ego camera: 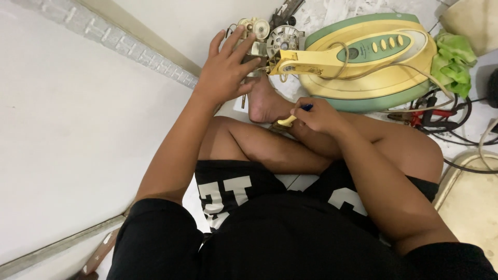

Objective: Cleaning a motor assembly and its housing using a small brush to remove dust and debris.

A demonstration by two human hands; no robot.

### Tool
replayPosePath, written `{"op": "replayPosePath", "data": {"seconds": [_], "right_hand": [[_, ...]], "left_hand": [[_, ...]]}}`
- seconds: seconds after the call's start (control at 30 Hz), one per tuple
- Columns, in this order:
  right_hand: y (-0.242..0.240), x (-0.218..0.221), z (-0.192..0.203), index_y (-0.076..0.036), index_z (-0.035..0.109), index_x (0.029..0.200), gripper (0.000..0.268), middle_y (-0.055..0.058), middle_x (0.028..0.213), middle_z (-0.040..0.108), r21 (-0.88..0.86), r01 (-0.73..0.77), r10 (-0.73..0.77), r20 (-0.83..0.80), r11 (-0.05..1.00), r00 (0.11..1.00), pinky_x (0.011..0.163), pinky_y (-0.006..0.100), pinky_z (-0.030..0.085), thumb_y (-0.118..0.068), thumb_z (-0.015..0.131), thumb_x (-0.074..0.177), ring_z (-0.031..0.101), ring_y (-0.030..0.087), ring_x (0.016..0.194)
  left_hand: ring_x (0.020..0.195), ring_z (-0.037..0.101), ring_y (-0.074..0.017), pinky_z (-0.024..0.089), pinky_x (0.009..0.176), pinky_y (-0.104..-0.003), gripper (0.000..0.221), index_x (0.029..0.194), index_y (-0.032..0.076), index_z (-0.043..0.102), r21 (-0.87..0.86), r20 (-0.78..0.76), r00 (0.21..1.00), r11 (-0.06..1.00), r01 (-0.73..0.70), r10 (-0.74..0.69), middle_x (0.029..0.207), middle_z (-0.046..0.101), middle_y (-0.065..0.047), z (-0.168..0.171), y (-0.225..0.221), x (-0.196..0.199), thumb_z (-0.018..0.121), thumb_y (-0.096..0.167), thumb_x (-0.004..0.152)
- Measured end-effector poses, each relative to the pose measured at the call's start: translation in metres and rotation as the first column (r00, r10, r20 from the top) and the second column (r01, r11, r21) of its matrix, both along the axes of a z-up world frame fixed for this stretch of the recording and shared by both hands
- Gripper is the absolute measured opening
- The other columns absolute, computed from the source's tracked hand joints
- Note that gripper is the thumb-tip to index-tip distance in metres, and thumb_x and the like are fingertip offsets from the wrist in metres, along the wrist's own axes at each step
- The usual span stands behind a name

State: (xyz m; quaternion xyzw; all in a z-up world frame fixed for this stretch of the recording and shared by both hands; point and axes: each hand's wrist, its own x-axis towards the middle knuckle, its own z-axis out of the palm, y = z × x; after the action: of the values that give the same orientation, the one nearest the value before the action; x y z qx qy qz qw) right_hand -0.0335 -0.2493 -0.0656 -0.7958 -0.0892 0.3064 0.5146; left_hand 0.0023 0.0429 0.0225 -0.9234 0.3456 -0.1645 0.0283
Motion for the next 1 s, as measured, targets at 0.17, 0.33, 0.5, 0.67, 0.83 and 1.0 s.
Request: {"op": "replayPosePath", "data": {"seconds": [0.17, 0.33, 0.5, 0.67, 0.83, 1.0], "right_hand": [[0.001, 0.0, -0.002, -0.008, 0.075, 0.09, 0.02, 0.005, 0.066, 0.066, -0.004, 0.014, -0.014, -0.019, 1.0, 1.0, 0.064, 0.027, 0.046, -0.026, 0.066, 0.093, 0.056, 0.017, 0.062], [0.0, 0.001, -0.007, -0.007, 0.073, 0.088, 0.02, 0.005, 0.067, 0.068, -0.002, 0.007, -0.007, -0.006, 1.0, 1.0, 0.068, 0.028, 0.048, -0.025, 0.066, 0.093, 0.059, 0.017, 0.066], [0.0, 0.001, -0.009, -0.008, 0.073, 0.09, 0.021, 0.005, 0.068, 0.068, -0.03, -0.008, 0.009, 0.024, 1.0, 1.0, 0.068, 0.029, 0.049, -0.027, 0.065, 0.093, 0.06, 0.018, 0.066], [0.001, 0.008, -0.04, -0.02, 0.075, 0.104, 0.026, 0.009, 0.075, 0.074, -0.155, 0.005, -0.002, 0.02, 0.988, 1.0, 0.077, 0.039, 0.055, -0.042, 0.069, 0.09, 0.073, 0.027, 0.08], [0.001, 0.009, -0.035, -0.02, 0.075, 0.105, 0.031, 0.013, 0.082, 0.075, -0.183, -0.002, 0.012, 0.052, 0.983, 0.999, 0.083, 0.044, 0.053, -0.045, 0.07, 0.088, 0.072, 0.033, 0.091], [0.001, 0.007, -0.036, -0.018, 0.075, 0.106, 0.031, 0.012, 0.079, 0.075, -0.18, 0.01, -0.002, 0.045, 0.984, 0.999, 0.082, 0.043, 0.053, -0.044, 0.068, 0.091, 0.071, 0.032, 0.087]], "left_hand": [[0.152, 0.025, -0.0336, 0.018, 0.121, -0.057, 0.049, 0.128, 0.015, 0.078, -0.039, 0.022, 0.999, 0.999, -0.036, 0.037, 0.16, 0.045, -0.012, -0.005, 0.006, -0.008, 0.083, 0.041, 0.087], [0.145, 0.04, -0.0309, 0.029, 0.117, -0.054, 0.03, 0.075, 0.009, 0.066, -0.353, 0.125, 0.986, 0.934, -0.056, 0.107, 0.144, 0.062, -0.008, -0.003, 0.013, -0.016, 0.088, 0.028, 0.084], [0.141, 0.044, -0.0348, 0.036, 0.118, -0.051, 0.02, 0.095, 0.007, 0.06, -0.724, 0.058, 0.914, 0.647, -0.238, 0.401, 0.139, 0.06, -0.01, -0.034, 0.001, -0.032, 0.077, 0.016, 0.088], [0.138, 0.047, -0.0454, 0.035, 0.119, -0.057, 0.056, 0.137, 0.004, 0.056, -0.797, -0.011, 0.962, 0.578, -0.173, 0.273, 0.14, 0.057, -0.018, -0.09, -0.013, -0.049, 0.08, 0.025, 0.091], [0.144, 0.041, -0.0476, 0.036, 0.121, -0.056, 0.095, 0.16, -0.001, 0.022, -0.844, -0.392, 0.883, 0.28, -0.457, 0.26, 0.152, 0.041, -0.029, -0.117, -0.018, -0.072, 0.083, 0.021, 0.091], [0.137, 0.051, -0.0395, 0.04, 0.114, -0.05, 0.083, 0.16, 0.007, 0.02, -0.77, -0.636, 0.768, -0.007, -0.638, 0.076, 0.144, 0.052, -0.025, -0.137, 0.002, -0.063, 0.074, 0.019, 0.099]]}}
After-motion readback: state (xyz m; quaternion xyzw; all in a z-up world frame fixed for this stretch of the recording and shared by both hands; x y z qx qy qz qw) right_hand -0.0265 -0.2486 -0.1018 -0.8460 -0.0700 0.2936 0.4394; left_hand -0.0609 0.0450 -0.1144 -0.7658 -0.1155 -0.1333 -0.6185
